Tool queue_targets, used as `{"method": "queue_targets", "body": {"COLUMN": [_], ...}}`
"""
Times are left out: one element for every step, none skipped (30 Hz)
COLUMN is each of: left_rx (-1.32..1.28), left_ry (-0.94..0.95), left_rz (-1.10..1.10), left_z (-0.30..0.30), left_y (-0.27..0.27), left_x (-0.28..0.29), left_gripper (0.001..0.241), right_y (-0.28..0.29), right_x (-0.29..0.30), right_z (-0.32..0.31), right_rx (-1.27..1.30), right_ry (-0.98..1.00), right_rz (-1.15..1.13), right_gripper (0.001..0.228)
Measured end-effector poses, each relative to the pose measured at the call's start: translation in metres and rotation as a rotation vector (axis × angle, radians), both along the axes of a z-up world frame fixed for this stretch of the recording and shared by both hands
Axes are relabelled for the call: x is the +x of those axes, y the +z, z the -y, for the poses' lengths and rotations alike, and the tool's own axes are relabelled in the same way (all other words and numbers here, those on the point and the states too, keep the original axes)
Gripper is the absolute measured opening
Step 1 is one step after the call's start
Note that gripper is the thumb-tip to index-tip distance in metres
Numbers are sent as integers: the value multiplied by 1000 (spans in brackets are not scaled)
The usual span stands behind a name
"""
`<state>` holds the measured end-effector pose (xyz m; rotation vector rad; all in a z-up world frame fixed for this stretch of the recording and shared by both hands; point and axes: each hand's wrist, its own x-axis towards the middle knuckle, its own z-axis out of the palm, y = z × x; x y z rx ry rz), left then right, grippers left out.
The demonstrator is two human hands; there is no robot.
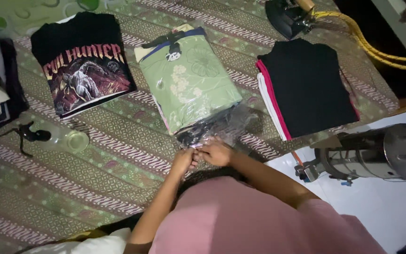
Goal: The person folds a stack of clothes and places them into a clear plastic bag. They then retrieve a blue tape dispenser, apply tape to seal the bag, and press the contents down to secure the package.
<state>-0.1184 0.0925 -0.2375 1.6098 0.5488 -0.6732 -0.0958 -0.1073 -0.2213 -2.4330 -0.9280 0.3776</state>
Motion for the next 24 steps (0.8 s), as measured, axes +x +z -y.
{"method": "queue_targets", "body": {"left_rx": [44,87,89,238,387,387,438,490,488,485,482,481,526,571,572,576,580,582,291,-6,-6,-64,-121,-120], "left_ry": [-18,-36,-36,-150,-262,-260,-234,-207,-199,-128,-61,-57,16,88,91,156,220,222,407,582,591,636,683,693], "left_rz": [7,13,14,5,-5,-5,-6,-6,-7,39,85,84,163,241,241,252,265,267,304,336,345,355,361,366], "left_z": [1,1,2,4,5,2,-1,-4,-2,1,3,6,8,9,10,10,9,10,11,11,11,11,11,5], "left_y": [10,20,52,84,117,103,89,75,82,89,96,81,66,52,38,24,9,27,46,66,80,95,109,131], "left_x": [-2,-3,-5,-6,-8,-4,-1,2,3,5,6,3,0,-2,-1,0,2,2,3,3,8,12,12,14], "left_gripper": [44,47,47,69,90,90,90,90,90,82,74,74,65,56,56,53,49,49,36,29,29,28,27,27], "right_y": [-11,-22,-21,-20,-19,-14,-10,-5,-23,-41,-60,9,84,167,133,99,65,56,48,41,46,51,55,104], "right_x": [-7,-14,-20,-26,-31,-39,-48,-57,-39,-21,-5,8,17,17,29,42,55,54,55,56,58,59,57,57], "right_z": [14,29,39,49,59,70,80,91,100,110,120,95,73,58,77,96,114,117,119,121,118,115,112,100], "right_rx": [45,91,92,247,400,401,397,389,389,221,32,33,370,688,690,506,328,331,366,397,401,305,205,207], "right_ry": [-39,-78,-78,-137,-194,-191,-450,-709,-701,-969,-1228,-1224,-1244,-1220,-1218,-1034,-849,-847,-990,-1128,-1117,-1083,-1047,-1037], "right_rz": [138,276,277,292,306,306,307,305,305,630,958,959,627,278,277,220,166,168,-21,-214,-209,-173,-140,-138], "right_gripper": [35,33,33,24,16,16,21,31,31,74,117,117,77,38,38,48,57,57,47,42,42,49,61,61]}}
